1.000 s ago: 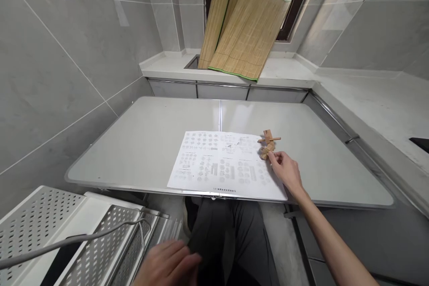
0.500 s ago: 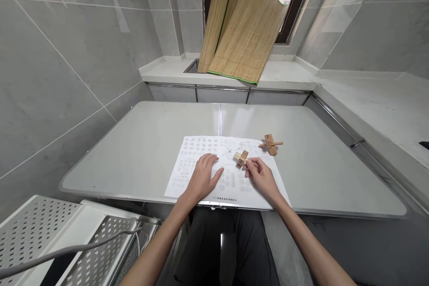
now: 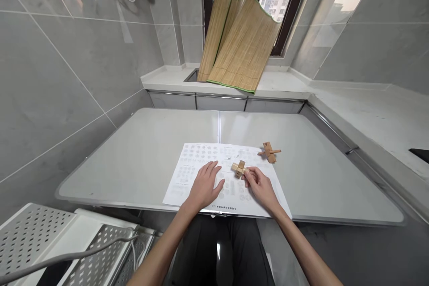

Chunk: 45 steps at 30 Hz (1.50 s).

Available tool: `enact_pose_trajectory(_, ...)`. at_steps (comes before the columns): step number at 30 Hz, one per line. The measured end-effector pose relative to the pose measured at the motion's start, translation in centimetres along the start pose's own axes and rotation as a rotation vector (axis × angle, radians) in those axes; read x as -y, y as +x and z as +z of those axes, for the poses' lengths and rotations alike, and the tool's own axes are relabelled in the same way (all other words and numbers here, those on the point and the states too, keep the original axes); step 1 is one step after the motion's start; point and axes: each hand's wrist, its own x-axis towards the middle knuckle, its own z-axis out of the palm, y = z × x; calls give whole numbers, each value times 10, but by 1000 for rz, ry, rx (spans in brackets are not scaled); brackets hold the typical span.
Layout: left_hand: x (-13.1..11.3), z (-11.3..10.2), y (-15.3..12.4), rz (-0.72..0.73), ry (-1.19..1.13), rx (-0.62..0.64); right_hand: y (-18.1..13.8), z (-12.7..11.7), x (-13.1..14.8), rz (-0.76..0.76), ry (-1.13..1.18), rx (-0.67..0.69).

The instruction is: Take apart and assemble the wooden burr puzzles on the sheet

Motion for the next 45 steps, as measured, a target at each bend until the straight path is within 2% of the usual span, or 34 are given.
enact_pose_trajectory(7,1,2,-2,-48,-96,8,0,-4,-4,-17,58,24)
enact_pose_trajectory(12,-5,-11,3,-124,-309,35,2,-4,8,10,177,58)
enact_pose_trajectory(15,-16,-25,10,-198,-571,81,0,-1,23,10,241,149)
enact_pose_trajectory(19,-27,-40,20,-184,-837,162,-4,6,41,8,340,290)
enact_pose_trajectory(26,-28,-49,26,-239,-929,145,0,5,44,147,525,480)
enact_pose_trajectory(31,-30,-51,25,-222,-928,175,9,0,41,247,571,661)
enact_pose_trajectory(34,-30,-50,23,-213,-872,145,11,0,40,229,558,616)
enact_pose_trajectory(39,-30,-46,18,-218,-798,67,5,7,45,121,454,383)
enact_pose_trajectory(45,-35,-41,10,-201,-927,54,-2,17,48,77,380,205)
